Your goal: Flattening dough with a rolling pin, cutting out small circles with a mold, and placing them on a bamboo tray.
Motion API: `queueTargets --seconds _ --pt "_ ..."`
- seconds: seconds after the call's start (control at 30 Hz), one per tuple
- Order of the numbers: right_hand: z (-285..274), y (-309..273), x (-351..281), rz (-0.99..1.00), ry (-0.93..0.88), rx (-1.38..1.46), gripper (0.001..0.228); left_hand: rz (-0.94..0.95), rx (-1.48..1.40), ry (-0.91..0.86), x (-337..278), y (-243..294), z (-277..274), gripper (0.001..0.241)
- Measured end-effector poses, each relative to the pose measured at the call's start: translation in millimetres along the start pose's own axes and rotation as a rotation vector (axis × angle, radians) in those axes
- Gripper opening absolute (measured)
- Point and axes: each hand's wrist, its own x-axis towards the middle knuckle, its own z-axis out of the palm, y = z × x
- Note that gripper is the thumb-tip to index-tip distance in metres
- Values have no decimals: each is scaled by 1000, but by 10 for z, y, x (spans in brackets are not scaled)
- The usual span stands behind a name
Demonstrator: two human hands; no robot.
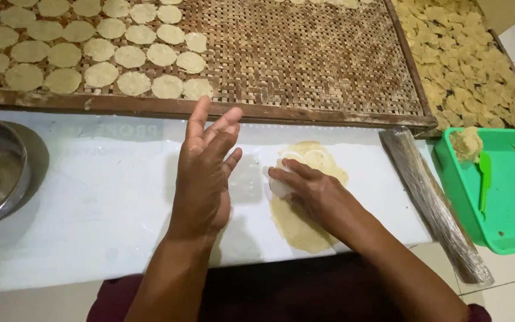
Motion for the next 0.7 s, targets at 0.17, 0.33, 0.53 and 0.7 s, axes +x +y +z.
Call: queueTargets --seconds 0.17,0.33,0.53,0.7 --pt "43 104 17 -74 39 -19 59 2 12 -4 24 -9 2 88" --pt "85 115 33 -66 63 -30 59 -10 23 -12 10 -35 -23 88" --pt "6 45 54 7 18 -25 59 -13 31 -9 2 -48 -26 87" --pt "-64 341 16 -67 82 186 64 2 24 -17 39 -73 -40 87"
